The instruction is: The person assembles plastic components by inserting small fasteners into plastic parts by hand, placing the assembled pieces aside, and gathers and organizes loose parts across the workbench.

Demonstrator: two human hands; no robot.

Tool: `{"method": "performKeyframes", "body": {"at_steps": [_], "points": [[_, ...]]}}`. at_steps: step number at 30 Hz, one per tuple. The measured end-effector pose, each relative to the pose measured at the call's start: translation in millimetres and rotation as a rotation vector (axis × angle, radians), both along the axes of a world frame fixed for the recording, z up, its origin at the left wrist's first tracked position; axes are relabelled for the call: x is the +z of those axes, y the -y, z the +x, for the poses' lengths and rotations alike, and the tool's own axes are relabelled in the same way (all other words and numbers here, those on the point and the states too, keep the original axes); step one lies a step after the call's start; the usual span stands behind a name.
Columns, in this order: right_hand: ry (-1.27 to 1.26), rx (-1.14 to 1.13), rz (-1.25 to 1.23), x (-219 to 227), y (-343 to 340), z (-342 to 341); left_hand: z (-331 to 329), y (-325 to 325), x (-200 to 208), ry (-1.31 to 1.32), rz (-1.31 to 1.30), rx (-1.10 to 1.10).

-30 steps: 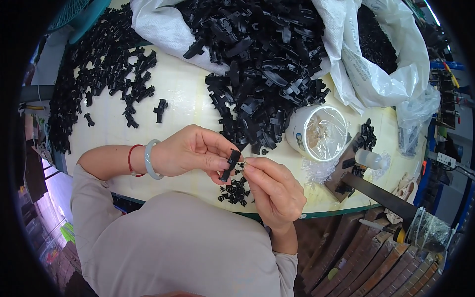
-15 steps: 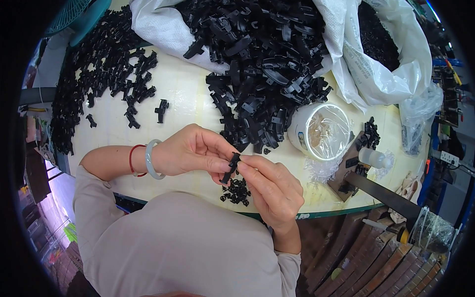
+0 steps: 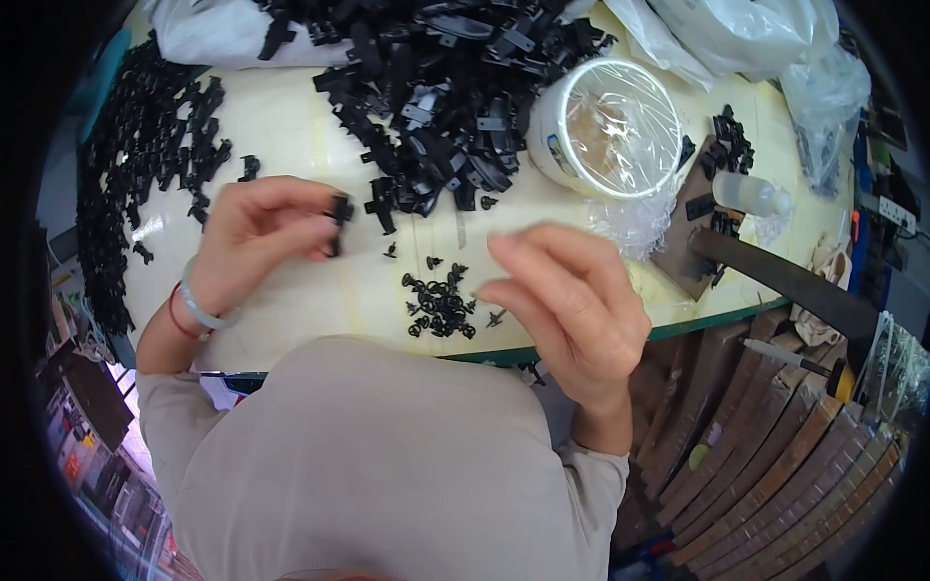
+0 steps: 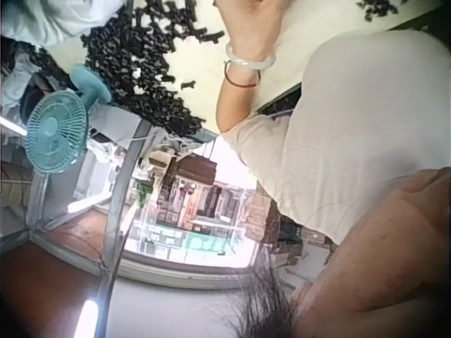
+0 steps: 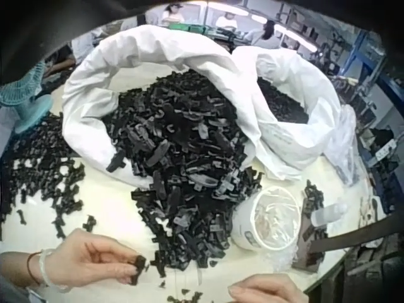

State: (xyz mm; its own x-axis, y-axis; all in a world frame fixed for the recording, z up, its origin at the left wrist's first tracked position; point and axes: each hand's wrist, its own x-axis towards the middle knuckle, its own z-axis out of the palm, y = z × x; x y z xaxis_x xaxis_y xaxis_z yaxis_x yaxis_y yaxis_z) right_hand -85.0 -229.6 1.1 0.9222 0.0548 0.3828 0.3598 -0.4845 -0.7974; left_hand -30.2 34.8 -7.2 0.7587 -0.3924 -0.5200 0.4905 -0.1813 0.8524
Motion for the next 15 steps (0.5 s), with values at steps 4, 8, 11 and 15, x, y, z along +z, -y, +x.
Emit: {"method": "performKeyframes", "body": {"at_steps": [4, 8, 11, 15], "points": [[-0.207, 0.301, -0.266, 2.6, 20.6, -30.9, 0.3, -33.9, -9.5, 0.165, 0.175, 0.039], [-0.277, 0.211, -0.300, -12.9, 15.8, -58.2, -1.6, -42.5, -6.8, 0.278, 0.363, 0.175], [-0.153, 0.164, -0.380, -26.6, 11.2, -58.3, -6.7, -48.2, -1.9, 0.378, 0.474, 0.237], [-0.155, 0.057, -0.316, -26.0, 10.7, -64.2, -8.1, -41.9, 12.1, 0.558, 0.639, 0.154]]}}
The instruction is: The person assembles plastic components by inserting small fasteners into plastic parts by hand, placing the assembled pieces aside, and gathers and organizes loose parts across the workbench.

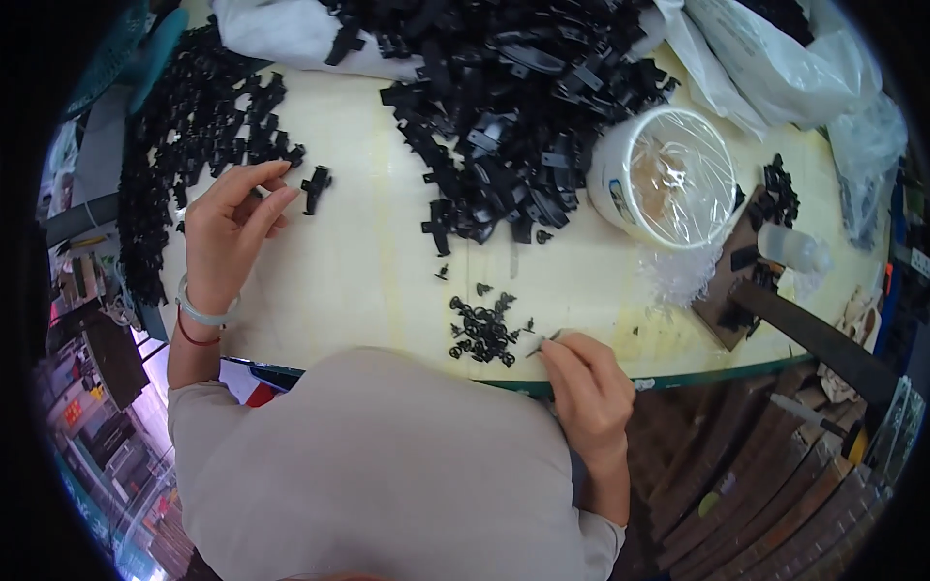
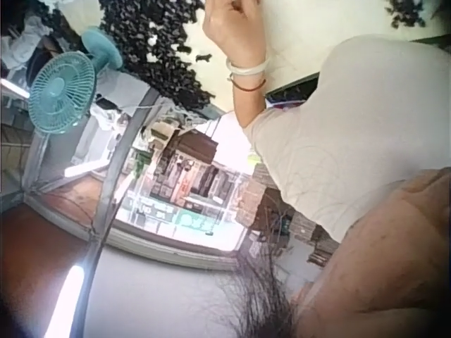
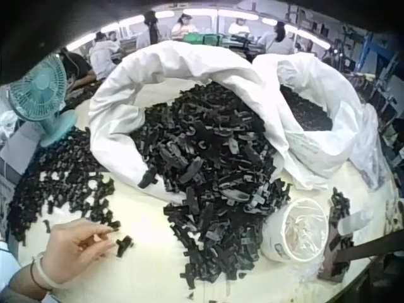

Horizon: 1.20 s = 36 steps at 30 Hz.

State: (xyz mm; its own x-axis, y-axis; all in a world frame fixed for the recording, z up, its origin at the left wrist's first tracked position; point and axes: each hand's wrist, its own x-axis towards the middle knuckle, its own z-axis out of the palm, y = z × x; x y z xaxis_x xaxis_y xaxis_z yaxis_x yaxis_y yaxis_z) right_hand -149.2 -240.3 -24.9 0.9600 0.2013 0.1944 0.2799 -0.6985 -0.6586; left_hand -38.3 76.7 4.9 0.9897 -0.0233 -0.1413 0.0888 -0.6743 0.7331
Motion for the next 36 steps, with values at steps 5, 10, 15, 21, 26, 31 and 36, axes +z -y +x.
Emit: {"method": "performKeyframes", "body": {"at_steps": [5, 10, 15, 21, 26, 31, 36], "points": [[-0.357, -0.362, 0.788, -8.5, 2.3, 1.9, 4.2, 29.8, 5.2, 0.325, 0.046, -0.361], [-0.479, -0.299, 1.478, -16.5, 3.8, 13.1, 11.9, 60.4, -20.1, 0.481, 0.023, -0.662], [-0.504, -0.271, 1.588, -15.3, 0.2, 23.7, 14.7, 68.7, -28.7, 0.550, 0.072, -0.764], [-0.471, -0.289, 1.610, -9.0, -7.8, 33.3, 12.3, 68.7, -29.9, 0.484, -0.005, -0.714], [-0.416, -0.372, 1.544, -6.2, -12.5, 35.8, 12.8, 66.8, -25.0, 0.378, -0.059, -0.678], [-0.322, -0.314, 1.431, -9.6, -9.3, 33.5, 10.1, 70.5, -25.4, 0.204, -0.169, -0.569], [-0.222, -0.322, 1.295, -3.9, -9.2, 38.1, 6.0, 74.4, -26.8, 0.146, -0.176, -0.479]]}}
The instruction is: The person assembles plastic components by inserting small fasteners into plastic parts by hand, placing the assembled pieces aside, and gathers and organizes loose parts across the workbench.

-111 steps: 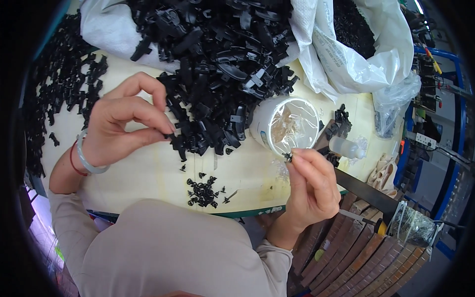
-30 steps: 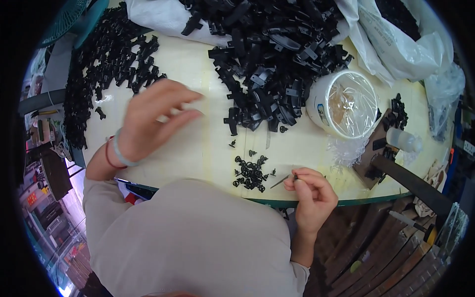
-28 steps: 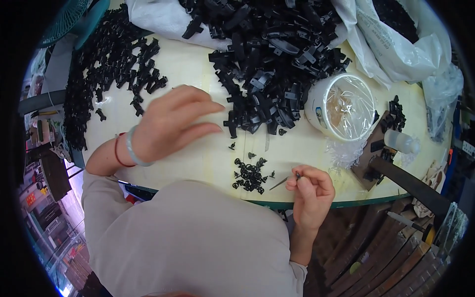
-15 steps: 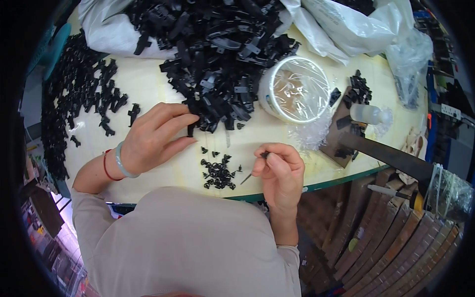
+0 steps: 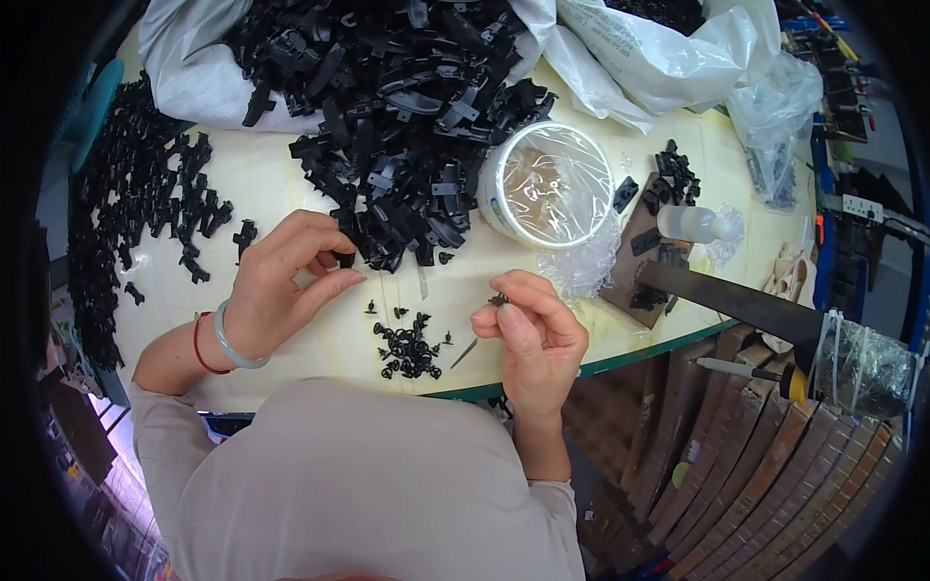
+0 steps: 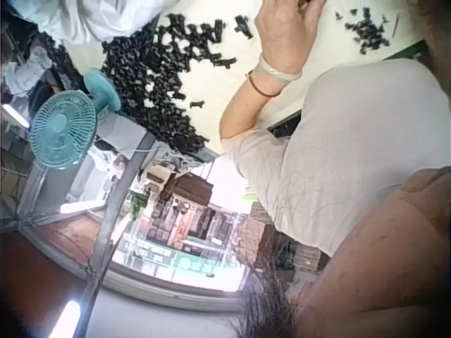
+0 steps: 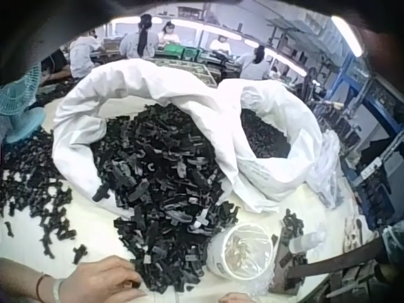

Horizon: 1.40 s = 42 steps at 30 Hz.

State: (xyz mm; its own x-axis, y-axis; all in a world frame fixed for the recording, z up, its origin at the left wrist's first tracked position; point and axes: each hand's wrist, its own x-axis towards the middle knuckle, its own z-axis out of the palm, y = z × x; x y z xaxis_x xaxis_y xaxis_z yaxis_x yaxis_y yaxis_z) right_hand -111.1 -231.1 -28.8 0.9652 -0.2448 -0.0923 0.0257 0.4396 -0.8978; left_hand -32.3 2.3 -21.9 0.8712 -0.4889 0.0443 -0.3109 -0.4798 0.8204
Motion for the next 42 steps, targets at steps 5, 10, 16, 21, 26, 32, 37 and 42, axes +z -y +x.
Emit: {"method": "performKeyframes", "body": {"at_steps": [5, 10, 16, 21, 26, 32, 37, 42], "points": [[0.074, 0.008, -0.242, 19.0, 11.3, 8.8, 0.9, 3.7, -0.5, 0.001, -0.056, 0.020], [0.369, -0.213, -1.389, 44.3, 26.1, 45.8, -1.0, -2.7, 2.6, -0.128, -0.077, -0.044], [0.553, -0.027, -1.702, 43.8, 36.6, 82.5, 4.2, -11.3, 6.9, -0.033, -0.006, 0.045], [0.523, 0.028, -1.835, 52.4, 36.3, 84.7, 10.5, -15.0, 8.5, 0.055, 0.064, 0.032], [0.503, 0.042, -1.855, 56.3, 34.9, 81.3, 4.1, -9.5, 3.6, 0.102, 0.118, 0.000], [0.288, -0.048, -1.015, 51.6, 12.7, 48.8, -3.8, -4.2, -1.6, 0.029, 0.072, -0.036], [0.082, 0.038, -0.515, 30.2, -6.4, 30.2, 0.7, -6.9, 3.1, -0.170, 0.083, -0.095], [0.108, 0.084, -0.519, 35.6, -16.7, 21.4, 8.6, -9.9, 12.1, -0.653, -0.263, -0.039]]}}
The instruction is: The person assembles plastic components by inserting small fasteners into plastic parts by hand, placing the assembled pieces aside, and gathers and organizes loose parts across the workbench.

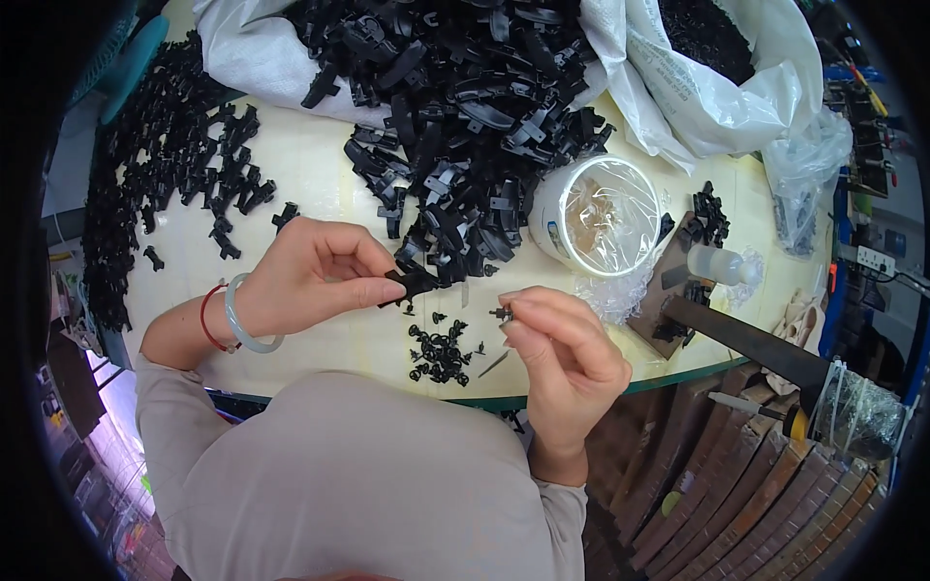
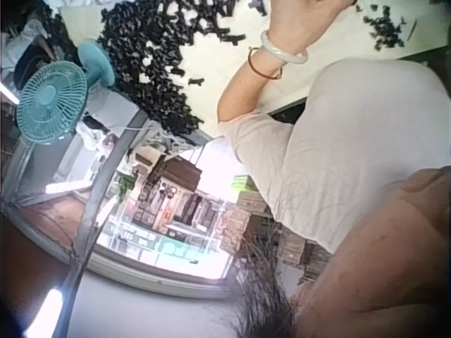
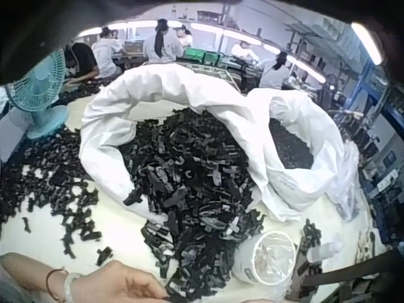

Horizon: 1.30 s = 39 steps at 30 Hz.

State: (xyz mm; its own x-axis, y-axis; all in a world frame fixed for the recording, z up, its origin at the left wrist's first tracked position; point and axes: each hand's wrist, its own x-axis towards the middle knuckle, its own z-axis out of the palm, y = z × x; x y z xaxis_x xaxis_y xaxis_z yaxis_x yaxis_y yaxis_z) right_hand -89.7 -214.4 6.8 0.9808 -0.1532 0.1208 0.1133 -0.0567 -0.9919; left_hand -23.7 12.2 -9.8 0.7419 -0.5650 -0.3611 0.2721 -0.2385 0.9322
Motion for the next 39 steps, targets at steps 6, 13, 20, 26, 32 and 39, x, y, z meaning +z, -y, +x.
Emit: {"method": "performKeyframes", "body": {"at_steps": [6, 13, 20, 26, 32, 39], "points": [[-0.024, -0.004, -0.019, -4.2, -17.2, -4.6, -3.8, 10.1, 0.9, -0.488, -0.412, 0.064], [0.039, 0.023, -0.092, -16.5, -32.4, 3.4, -7.0, 9.5, -1.1, -0.517, -0.456, 0.040], [0.042, 0.038, -0.116, -18.3, -36.3, 5.2, -11.0, 10.8, -7.5, -0.513, -0.462, 0.079], [0.090, 0.085, -0.196, -16.5, -37.1, 5.9, -14.9, 11.3, -9.9, -0.467, -0.473, 0.098], [0.083, 0.159, -0.218, -16.2, -32.7, 8.2, -13.5, 9.4, -2.7, -0.367, -0.384, 0.093], [0.121, 0.107, -0.193, -18.9, -35.3, 13.3, -8.4, 5.5, 4.8, -0.308, -0.324, 0.111]]}}
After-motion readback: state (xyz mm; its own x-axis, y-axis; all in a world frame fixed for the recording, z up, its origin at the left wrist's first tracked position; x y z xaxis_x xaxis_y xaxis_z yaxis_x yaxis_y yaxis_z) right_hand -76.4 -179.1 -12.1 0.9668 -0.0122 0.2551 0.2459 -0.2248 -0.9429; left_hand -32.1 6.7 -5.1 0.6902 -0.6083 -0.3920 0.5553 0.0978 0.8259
